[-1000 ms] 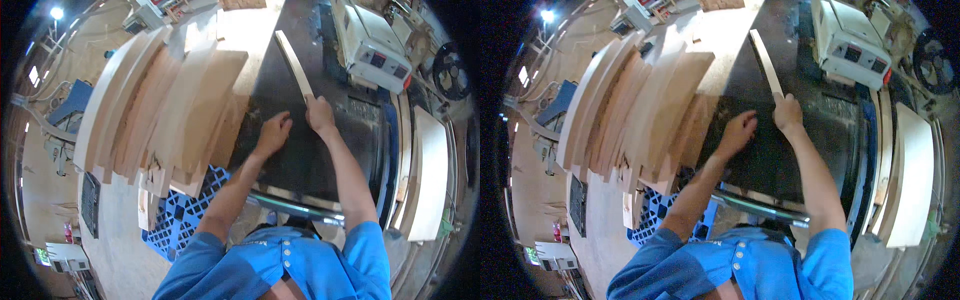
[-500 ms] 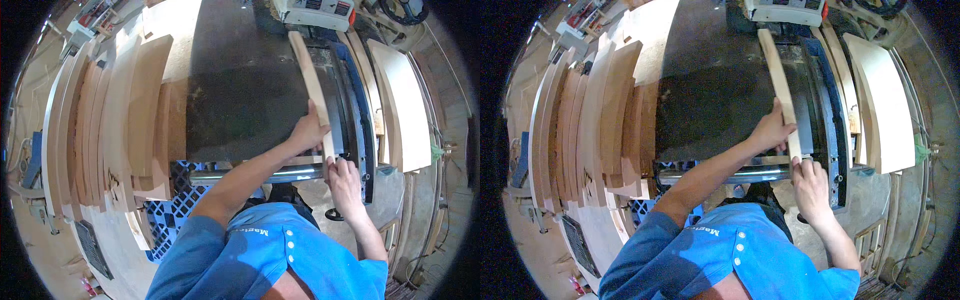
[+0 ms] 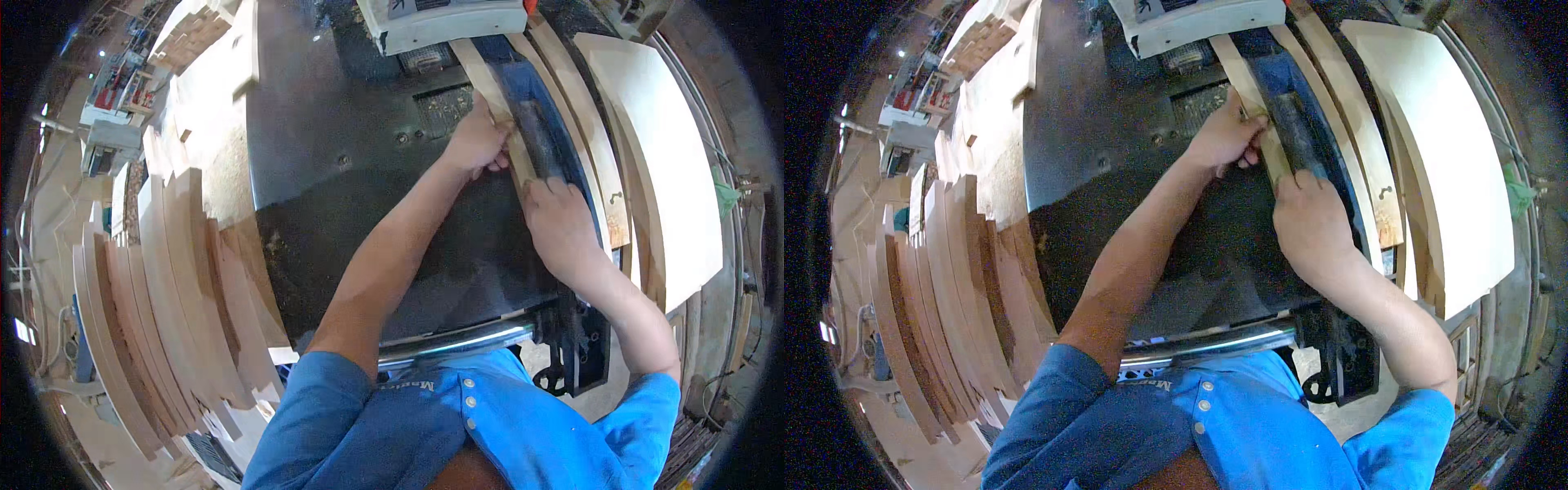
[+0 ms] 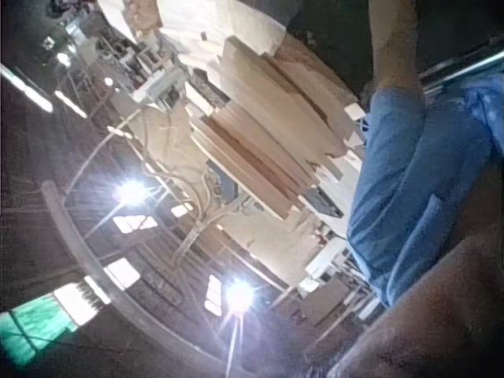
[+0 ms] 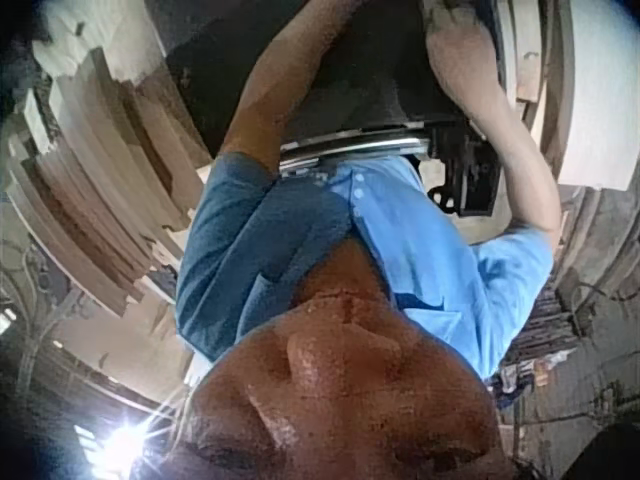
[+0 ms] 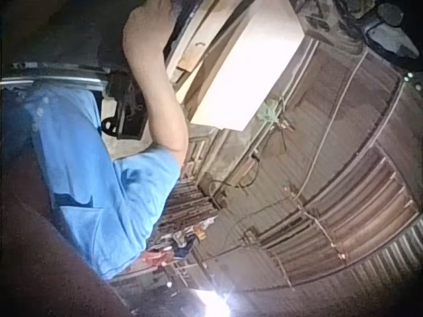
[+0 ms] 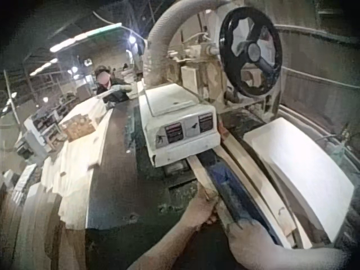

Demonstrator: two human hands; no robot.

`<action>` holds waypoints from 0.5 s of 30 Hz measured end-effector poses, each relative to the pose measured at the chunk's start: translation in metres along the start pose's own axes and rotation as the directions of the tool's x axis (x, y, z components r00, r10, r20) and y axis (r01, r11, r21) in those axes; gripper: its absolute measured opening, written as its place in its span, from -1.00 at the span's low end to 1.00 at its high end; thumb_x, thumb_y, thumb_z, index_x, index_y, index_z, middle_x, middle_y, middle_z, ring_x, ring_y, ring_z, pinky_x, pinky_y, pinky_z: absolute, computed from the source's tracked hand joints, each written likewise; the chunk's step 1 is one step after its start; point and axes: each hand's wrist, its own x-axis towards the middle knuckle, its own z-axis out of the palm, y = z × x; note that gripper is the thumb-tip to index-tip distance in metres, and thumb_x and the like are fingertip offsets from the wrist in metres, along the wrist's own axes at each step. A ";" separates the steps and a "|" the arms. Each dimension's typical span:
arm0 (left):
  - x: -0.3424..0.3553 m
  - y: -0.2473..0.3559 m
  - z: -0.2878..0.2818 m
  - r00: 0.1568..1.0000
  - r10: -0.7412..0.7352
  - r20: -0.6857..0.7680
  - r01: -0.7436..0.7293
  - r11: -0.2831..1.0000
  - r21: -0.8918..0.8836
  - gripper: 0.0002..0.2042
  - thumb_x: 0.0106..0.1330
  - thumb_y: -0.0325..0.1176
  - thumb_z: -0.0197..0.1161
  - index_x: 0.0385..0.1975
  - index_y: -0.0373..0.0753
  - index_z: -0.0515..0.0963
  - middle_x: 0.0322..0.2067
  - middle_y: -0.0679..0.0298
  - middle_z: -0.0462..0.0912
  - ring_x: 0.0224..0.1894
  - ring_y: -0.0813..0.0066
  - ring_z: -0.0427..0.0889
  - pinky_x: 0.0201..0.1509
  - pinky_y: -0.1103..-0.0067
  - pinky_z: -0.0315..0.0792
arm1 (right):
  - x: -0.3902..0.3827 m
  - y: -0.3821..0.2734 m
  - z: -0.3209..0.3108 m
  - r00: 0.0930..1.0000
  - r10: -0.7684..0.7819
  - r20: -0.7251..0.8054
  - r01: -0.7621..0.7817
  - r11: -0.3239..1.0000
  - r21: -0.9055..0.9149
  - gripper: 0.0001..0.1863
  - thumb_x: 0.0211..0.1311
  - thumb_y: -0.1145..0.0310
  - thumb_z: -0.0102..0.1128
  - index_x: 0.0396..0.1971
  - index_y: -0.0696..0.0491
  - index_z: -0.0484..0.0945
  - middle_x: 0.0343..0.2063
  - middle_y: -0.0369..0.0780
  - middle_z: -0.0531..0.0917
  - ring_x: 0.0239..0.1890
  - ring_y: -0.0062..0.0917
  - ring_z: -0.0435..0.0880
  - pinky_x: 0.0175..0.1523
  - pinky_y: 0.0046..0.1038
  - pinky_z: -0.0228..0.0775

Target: The person feeds wooden boards one by one through a woodworking machine by hand.

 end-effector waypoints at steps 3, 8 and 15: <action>0.022 0.005 -0.025 0.997 0.077 0.014 -0.076 0.995 -0.059 -0.64 0.28 -0.38 0.05 -0.01 -0.34 0.13 -0.61 0.23 0.48 -0.71 0.54 0.49 -0.76 0.65 0.34 | 0.036 0.008 0.009 0.998 0.036 -0.056 -0.032 0.997 0.071 -0.87 -0.03 0.46 0.00 -0.54 0.12 0.54 -0.43 -0.21 0.48 -0.25 -0.38 0.47 -0.18 -0.38 0.34; 0.040 -0.006 -0.062 0.849 0.434 -0.301 -0.191 0.783 0.591 -0.57 0.10 -0.14 0.22 -0.13 -0.34 0.46 -0.35 0.01 0.59 -0.29 -0.11 0.54 -0.12 0.25 0.43 | 0.083 0.043 0.029 0.974 -0.051 -0.220 0.069 0.995 0.073 -0.84 0.06 0.46 -0.06 -0.43 0.13 0.52 -0.32 -0.15 0.51 -0.19 -0.30 0.49 -0.15 -0.28 0.38; -0.080 -0.089 -0.268 0.381 0.349 -0.856 0.814 0.312 0.490 -0.29 0.03 0.05 0.24 0.15 -0.21 0.26 0.19 -0.03 0.23 0.22 -0.01 0.22 0.17 0.25 0.23 | 0.103 0.016 -0.003 0.995 0.009 -0.102 0.000 0.996 0.087 -0.46 -0.08 0.35 0.26 -0.01 0.11 0.39 -0.22 -0.16 0.43 -0.09 -0.29 0.39 -0.05 -0.26 0.29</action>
